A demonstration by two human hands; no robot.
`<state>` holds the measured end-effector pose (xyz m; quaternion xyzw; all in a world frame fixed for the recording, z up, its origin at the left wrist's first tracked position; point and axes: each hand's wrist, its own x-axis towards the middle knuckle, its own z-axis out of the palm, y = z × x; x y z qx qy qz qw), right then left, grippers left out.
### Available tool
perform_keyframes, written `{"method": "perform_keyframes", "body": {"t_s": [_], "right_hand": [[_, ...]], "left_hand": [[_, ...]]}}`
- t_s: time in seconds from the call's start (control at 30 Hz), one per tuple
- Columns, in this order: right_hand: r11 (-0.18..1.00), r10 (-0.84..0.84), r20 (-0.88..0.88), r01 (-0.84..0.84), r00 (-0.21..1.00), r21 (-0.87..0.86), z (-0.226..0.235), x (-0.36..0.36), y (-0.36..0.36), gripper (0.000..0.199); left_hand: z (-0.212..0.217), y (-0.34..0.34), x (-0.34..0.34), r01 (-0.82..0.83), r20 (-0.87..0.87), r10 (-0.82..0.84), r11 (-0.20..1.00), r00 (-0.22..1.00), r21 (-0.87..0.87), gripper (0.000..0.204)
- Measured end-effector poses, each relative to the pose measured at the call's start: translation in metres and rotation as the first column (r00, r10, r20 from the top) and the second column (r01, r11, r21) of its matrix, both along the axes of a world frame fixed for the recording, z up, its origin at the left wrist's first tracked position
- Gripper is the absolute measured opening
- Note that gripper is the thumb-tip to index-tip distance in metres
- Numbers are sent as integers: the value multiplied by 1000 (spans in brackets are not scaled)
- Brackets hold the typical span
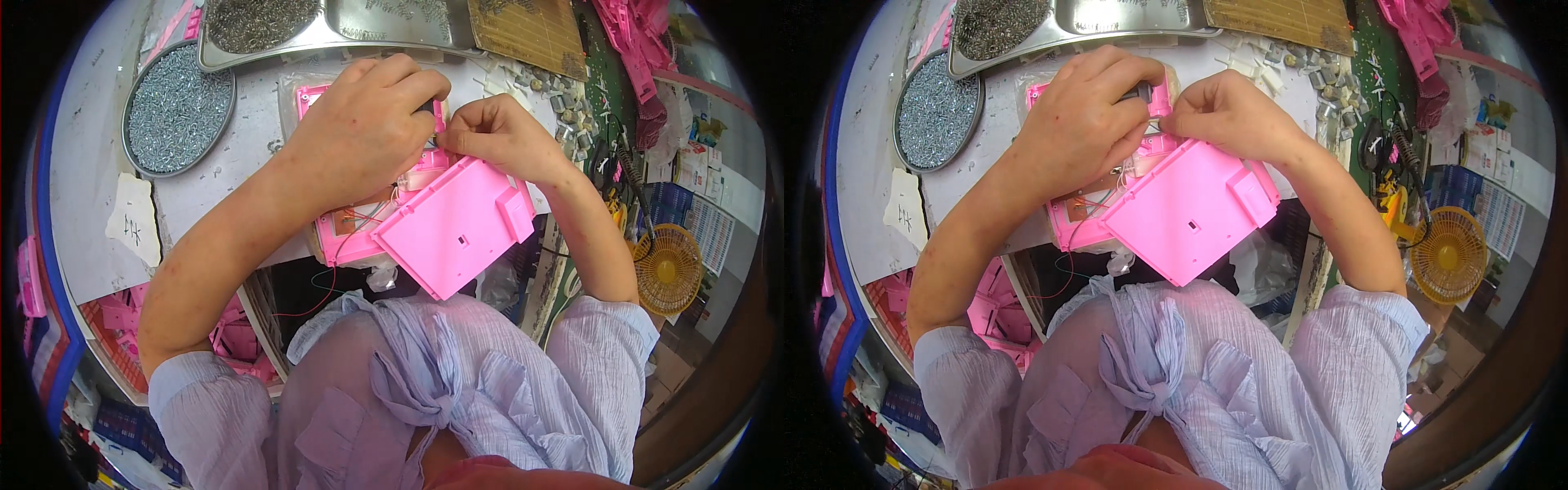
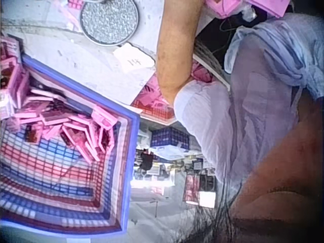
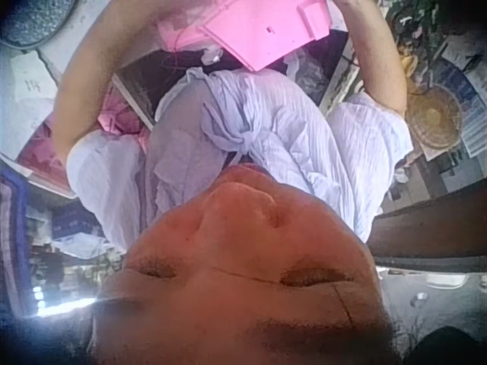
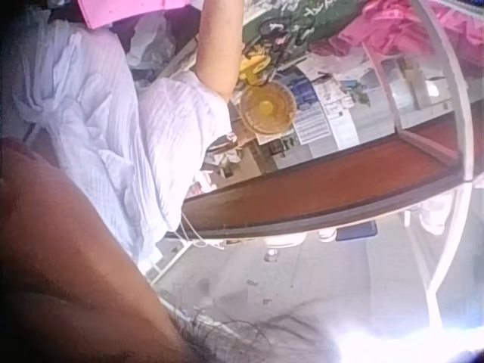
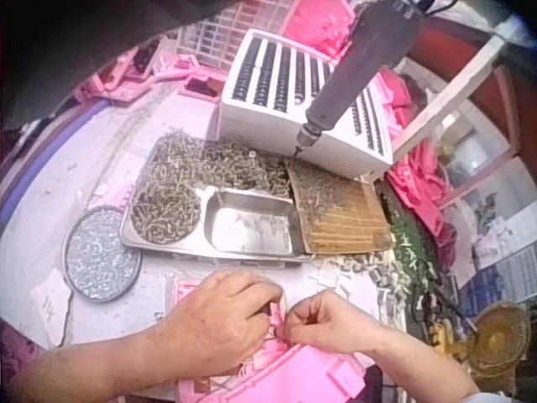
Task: The recorder is assembling a pink plastic electronic toy, involving soldering wires, placing internal components, and using a power screwdriver to secure the casing.
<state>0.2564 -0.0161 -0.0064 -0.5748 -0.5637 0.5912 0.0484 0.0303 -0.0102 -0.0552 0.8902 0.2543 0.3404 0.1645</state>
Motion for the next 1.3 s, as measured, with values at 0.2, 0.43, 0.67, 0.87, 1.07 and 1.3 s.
{"method": "perform_keyframes", "body": {"t_s": [0.2,0.43,0.67,0.87,1.07,1.3], "right_hand": [[998,-16,60,13,998,55,-2,-7,-4,26],[996,18,-33,-15,999,91,21,11,-4,28],[935,214,-49,-190,976,298,94,4,13,26],[740,322,-334,-15,886,673,130,-50,42,21],[446,-53,75,-44,996,894,0,-20,-18,25],[603,-153,132,-13,979,798,-27,-31,-39,22]], "left_hand": [[-1,-1,0,-5,1,5,1000,1000,5,12],[2,0,-2,14,-12,-13,996,1000,83,14],[64,-24,-30,61,237,98,811,967,-582,30],[103,-42,-62,101,215,163,521,963,-848,30],[75,-73,-118,-127,511,763,597,395,-792,38],[36,-101,-99,-40,387,771,469,505,-882,44]]}}
